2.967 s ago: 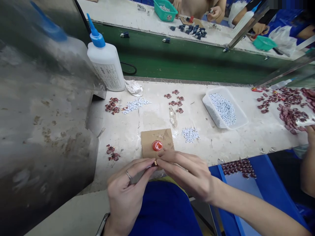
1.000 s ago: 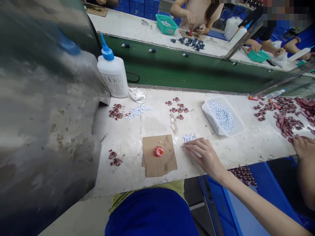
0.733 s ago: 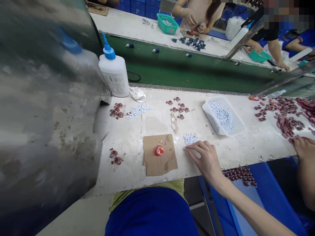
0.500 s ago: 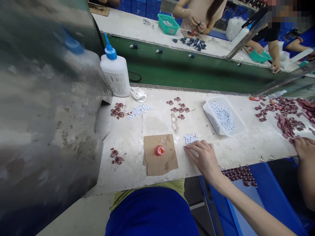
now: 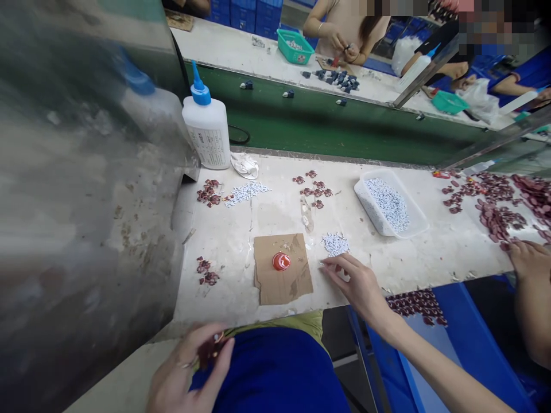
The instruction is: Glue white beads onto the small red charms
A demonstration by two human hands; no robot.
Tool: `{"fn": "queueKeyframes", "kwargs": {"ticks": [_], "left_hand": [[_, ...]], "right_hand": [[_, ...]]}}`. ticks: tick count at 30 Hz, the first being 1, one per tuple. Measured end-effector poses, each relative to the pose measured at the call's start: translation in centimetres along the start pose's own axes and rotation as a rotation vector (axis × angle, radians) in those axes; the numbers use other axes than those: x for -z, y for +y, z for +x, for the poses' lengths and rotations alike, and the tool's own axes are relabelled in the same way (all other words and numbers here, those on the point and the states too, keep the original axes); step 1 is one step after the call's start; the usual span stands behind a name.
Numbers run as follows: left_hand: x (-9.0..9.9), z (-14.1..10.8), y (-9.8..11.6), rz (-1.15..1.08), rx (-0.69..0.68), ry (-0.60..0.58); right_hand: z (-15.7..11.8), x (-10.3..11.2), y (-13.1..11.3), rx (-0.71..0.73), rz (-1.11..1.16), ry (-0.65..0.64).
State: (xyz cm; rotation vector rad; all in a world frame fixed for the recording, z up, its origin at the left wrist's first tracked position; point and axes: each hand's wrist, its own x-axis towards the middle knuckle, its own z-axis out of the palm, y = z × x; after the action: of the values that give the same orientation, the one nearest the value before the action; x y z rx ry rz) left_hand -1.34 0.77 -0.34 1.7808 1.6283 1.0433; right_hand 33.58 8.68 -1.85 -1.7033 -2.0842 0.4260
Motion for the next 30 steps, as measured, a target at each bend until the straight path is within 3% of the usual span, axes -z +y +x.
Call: {"fn": "queueKeyframes", "kwargs": {"ticks": [2,8,13,17,22,30], "left_hand": [[-1.5,1.6,0.9,-0.056,-0.078,-0.082],[-3.0,4.5,1.7,-0.085,-0.191,-0.080],[-3.5,5.7,1.7,-0.050,-0.226,-0.032],[-4.1,6.2,1.7,-0.077,-0.252,-0.097],[-4.6,6.2,1.7,-0.060,-0.291,-0.146],[-4.7,6.2,1.7,-0.097,-0.208,0.016]], "right_hand": [[0.2,-0.5,-0.1,-0.022,0.005,-0.005],[1.1,-0.4,-0.2,0.042,-0.015,-0.070],[2.6,-0.5,-2.8,0.119,0.159,-0.093],[3.9,-0.8,-4.8,0.149,0.298,-0.152],[4.4,-0.9,-5.2,0.128,0.328,-0.176],[4.3,-1.3,-5.4,0.182,0.292,-0.155]]}}
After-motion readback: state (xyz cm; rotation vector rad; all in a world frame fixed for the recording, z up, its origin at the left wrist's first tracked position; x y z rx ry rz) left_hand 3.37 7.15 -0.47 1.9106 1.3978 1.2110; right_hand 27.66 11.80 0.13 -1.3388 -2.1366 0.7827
